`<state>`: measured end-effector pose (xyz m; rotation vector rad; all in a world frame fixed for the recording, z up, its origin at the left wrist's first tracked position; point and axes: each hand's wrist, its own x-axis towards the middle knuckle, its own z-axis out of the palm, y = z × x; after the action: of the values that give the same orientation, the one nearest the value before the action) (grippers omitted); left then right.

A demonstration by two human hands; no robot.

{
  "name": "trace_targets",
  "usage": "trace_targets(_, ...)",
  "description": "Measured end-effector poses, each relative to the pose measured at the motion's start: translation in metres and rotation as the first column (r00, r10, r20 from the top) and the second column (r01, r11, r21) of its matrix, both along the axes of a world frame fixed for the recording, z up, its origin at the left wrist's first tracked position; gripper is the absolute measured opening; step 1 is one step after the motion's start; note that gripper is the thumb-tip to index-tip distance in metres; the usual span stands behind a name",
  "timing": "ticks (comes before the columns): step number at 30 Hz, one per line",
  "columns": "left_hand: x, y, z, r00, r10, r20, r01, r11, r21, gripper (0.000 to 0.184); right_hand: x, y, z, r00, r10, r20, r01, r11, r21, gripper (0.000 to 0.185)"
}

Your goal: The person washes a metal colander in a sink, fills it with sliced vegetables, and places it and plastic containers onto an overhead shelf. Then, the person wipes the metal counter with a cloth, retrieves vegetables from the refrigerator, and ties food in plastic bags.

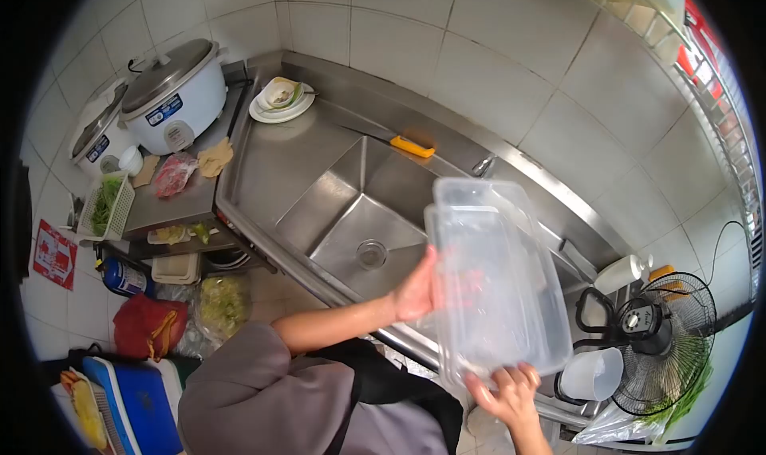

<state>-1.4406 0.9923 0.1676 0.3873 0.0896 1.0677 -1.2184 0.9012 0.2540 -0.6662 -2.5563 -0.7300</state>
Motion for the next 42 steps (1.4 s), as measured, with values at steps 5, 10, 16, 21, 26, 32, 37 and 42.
trace_targets(5, -0.102, 0.005, -0.023, 0.908, 0.402, -0.122, -0.409, 0.912, -0.037, 0.061, -0.095, 0.053, -0.026, 0.979, 0.201, 0.041, -0.189, 0.962, -0.194, 0.042)
trace_targets(10, -0.226, 0.011, -0.057, 0.806, 0.553, -0.212, -0.568, 0.823, -0.011, 0.06, -0.197, 0.095, -0.051, 0.959, 0.037, -0.282, -0.149, 0.91, -0.386, 0.064)
trace_targets(16, -0.332, 0.018, -0.114, 0.746, 0.543, -0.385, -0.607, 0.792, -0.06, 0.059, -0.303, 0.193, -0.181, 0.843, -0.445, -0.302, -0.133, 0.372, -0.919, 0.075)
trace_targets(21, -0.354, 0.032, -0.126, 0.795, 0.436, -0.422, -0.546, 0.817, -0.184, 0.069, -0.391, 0.164, -0.186, 0.925, -0.28, -0.258, -0.046, 0.59, -0.806, 0.072)
trace_targets(26, -0.355, 0.049, -0.136, 0.824, 0.463, -0.328, -0.534, 0.828, -0.171, 0.07, -0.445, 0.164, -0.154, 0.915, -0.317, -0.249, 0.021, 0.655, -0.756, 0.071)
trace_targets(32, -0.339, 0.042, -0.139, 0.663, 0.605, -0.441, -0.674, 0.739, 0.001, 0.075, -0.484, 0.181, -0.165, 0.914, -0.381, -0.141, 0.158, 0.653, -0.74, 0.06)
trace_targets(37, -0.358, 0.048, -0.14, 0.754, 0.561, -0.341, -0.637, 0.752, -0.172, 0.065, -0.474, 0.19, -0.15, 0.926, -0.206, -0.316, -0.236, 0.338, -0.911, 0.042)
trace_targets(42, -0.331, 0.054, -0.153, 0.883, 0.378, -0.278, -0.462, 0.801, -0.381, 0.078, -0.44, 0.202, -0.204, 0.95, 0.155, -0.27, -0.297, 0.713, -0.635, 0.023)
